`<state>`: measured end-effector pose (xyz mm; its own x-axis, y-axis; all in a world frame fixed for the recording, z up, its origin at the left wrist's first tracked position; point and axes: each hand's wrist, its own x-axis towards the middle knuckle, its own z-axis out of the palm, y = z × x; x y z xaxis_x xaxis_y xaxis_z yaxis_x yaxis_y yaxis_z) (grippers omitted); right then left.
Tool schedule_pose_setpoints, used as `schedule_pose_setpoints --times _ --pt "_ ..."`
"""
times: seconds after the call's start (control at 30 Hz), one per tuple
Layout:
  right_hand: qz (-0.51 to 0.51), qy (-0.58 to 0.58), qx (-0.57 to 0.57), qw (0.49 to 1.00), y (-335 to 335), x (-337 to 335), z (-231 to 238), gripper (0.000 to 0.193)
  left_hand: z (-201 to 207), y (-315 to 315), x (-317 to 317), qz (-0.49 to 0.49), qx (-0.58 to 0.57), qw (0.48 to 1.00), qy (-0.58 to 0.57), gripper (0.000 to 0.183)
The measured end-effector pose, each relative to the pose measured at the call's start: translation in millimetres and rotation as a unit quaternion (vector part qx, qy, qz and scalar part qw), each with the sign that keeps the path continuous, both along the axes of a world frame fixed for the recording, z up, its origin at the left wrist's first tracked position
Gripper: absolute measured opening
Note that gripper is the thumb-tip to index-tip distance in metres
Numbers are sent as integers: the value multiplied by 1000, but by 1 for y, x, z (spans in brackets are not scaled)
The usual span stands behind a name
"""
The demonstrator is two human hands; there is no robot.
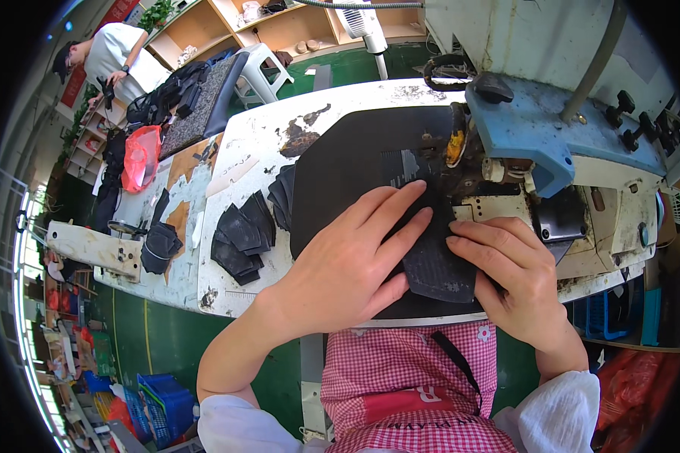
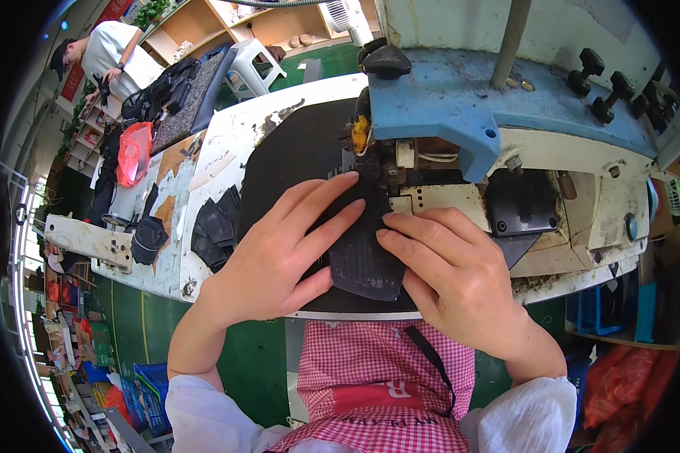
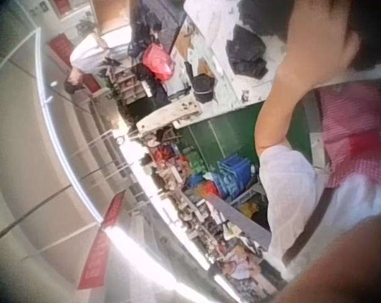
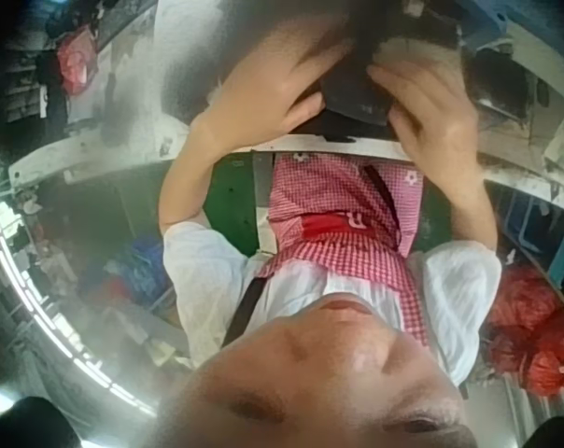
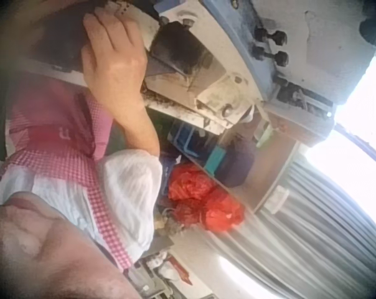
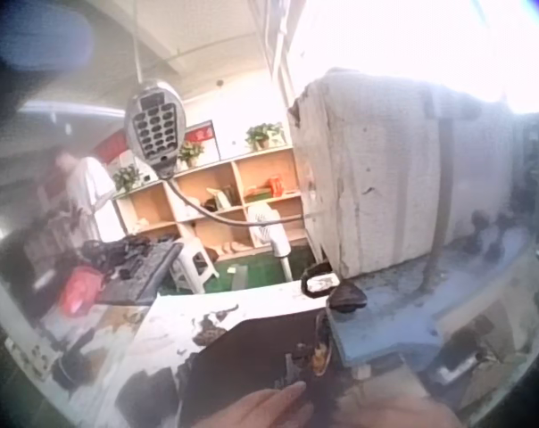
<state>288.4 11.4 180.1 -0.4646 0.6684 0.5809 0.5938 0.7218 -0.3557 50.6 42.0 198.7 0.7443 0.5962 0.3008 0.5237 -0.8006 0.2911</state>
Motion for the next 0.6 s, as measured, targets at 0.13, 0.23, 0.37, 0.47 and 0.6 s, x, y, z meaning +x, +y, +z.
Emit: schedule_pose_setpoints --times 0.13,0.23,0.37,0.47,0.6 --pt "-7 3 6 1000 0 -2 1 38 0 4 -5 -16 18 999 34 67" --pt "-6 7 10 1000 1 -2 0 35 2 7 -8 -36 32 998 31 65" --pt "-7 9 13 1000 0 -3 0 32 1 13 -9 -44 54 997 37 64" --pt "-11 15 15 1000 0 -3 -1 30 1 16 -9 -42 12 999 7 63" --pt "-11 19 20 1000 0 -5 -2 27 4 22 -14 -66 8 997 24 61"
